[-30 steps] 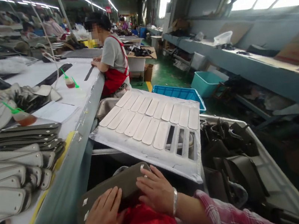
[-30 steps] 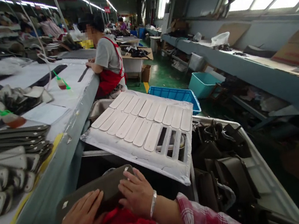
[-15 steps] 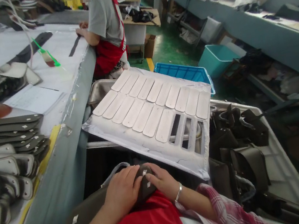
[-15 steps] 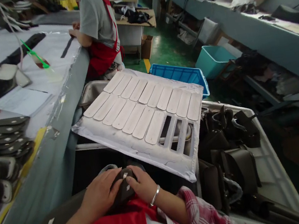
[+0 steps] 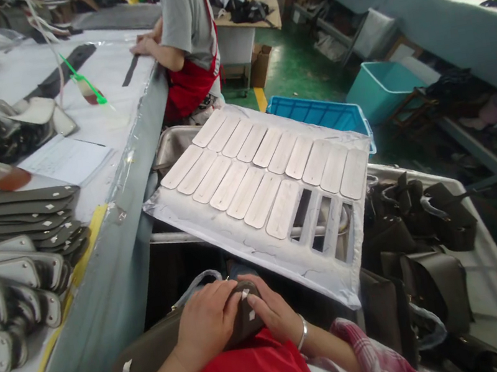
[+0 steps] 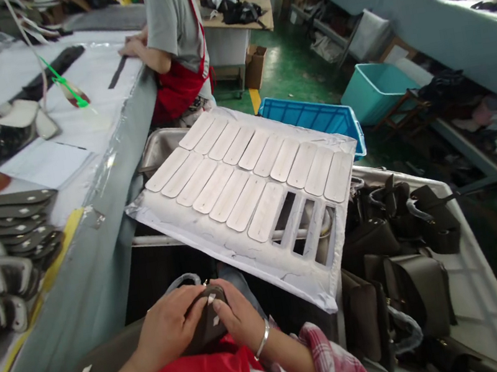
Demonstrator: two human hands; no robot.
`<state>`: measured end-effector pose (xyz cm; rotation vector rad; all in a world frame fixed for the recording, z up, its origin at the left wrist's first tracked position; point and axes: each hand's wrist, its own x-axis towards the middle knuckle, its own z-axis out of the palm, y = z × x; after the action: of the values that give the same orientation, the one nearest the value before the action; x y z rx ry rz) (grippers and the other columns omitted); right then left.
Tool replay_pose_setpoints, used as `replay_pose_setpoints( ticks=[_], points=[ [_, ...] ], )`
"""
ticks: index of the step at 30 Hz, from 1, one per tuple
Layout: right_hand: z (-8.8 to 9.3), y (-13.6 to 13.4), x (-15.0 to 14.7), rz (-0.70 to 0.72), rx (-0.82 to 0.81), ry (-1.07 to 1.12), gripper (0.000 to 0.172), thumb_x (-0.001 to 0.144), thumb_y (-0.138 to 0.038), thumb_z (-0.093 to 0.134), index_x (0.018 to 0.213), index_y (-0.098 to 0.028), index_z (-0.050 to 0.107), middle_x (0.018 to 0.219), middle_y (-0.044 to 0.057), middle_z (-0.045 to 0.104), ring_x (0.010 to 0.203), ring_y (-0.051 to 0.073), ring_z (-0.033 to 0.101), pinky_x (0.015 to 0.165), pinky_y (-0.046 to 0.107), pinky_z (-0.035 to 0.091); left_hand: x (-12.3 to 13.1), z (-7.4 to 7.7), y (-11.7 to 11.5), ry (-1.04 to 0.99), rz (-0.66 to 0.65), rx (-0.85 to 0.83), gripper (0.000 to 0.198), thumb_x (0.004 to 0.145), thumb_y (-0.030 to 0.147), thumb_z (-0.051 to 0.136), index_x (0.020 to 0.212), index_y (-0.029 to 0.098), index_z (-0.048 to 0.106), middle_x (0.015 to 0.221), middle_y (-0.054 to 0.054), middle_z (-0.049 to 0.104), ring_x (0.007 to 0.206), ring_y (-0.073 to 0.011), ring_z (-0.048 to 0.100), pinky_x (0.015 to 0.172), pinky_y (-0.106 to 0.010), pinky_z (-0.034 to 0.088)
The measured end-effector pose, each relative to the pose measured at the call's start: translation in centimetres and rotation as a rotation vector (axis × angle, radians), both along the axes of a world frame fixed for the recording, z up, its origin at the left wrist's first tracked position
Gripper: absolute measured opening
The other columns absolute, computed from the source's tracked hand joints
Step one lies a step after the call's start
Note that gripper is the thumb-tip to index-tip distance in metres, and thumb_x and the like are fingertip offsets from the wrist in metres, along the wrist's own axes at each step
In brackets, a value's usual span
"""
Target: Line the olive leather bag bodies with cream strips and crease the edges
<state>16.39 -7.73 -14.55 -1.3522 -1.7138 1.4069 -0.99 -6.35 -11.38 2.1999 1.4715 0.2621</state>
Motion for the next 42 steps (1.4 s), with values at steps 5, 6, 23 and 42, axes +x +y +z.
replay_pose_setpoints(
  ticks=[5, 6, 23, 42],
  points=[
    [0.5, 0.6, 0.6, -0.050, -0.113, 0.135, 0.041, 0.089, -0.043, 0.032, 0.113, -0.019, 0.055, 0.114, 0.007, 0.059, 0.106, 0.018, 0.054, 0.097, 0.035, 0.040, 0.2, 1.1, 0.7, -0.099, 0.101, -0.120, 0.027, 0.088, 0.033, 0.039, 0.099, 0.025, 0.063, 0.099, -0.001, 0.066, 0.090, -0.0173, 0.060, 0.081, -0.032, 0.047],
    [0.5, 1.0, 0.9, -0.066, -0.151, 0.160, 0.042, 0.089, -0.044, 0.032, 0.108, -0.019, 0.059, 0.108, 0.006, 0.062, 0.102, 0.018, 0.056, 0.094, 0.035, 0.042, 0.2, 1.3, 1.0, -0.126, 0.099, -0.162, 0.027, 0.088, 0.032, 0.040, 0.098, 0.025, 0.064, 0.098, 0.000, 0.066, 0.090, -0.0168, 0.060, 0.080, -0.031, 0.047],
    [-1.1, 10.5, 2.4, 0.382, -0.901, 0.232, 0.031, 0.060, -0.034, 0.071, 0.081, -0.016, 0.058, 0.060, -0.004, 0.058, 0.052, 0.008, 0.053, 0.054, 0.023, 0.045, 0.1, 0.3, 2.7, -0.195, 0.088, -0.343, 0.023, 0.085, 0.031, 0.045, 0.100, 0.025, 0.060, 0.101, -0.002, 0.063, 0.093, -0.0172, 0.057, 0.084, -0.030, 0.045],
    [0.0, 10.0, 1.6, 0.421, -0.640, 0.014, 0.019, 0.065, -0.022, 0.061, 0.081, -0.017, 0.052, 0.058, -0.007, 0.050, 0.049, 0.006, 0.043, 0.044, 0.017, 0.030, 0.5, 0.2, 4.2, -0.213, 0.114, -0.514, 0.011, 0.080, 0.028, 0.049, 0.084, 0.025, 0.059, 0.089, 0.000, 0.062, 0.085, -0.0175, 0.055, 0.076, -0.029, 0.041]
  ],
)
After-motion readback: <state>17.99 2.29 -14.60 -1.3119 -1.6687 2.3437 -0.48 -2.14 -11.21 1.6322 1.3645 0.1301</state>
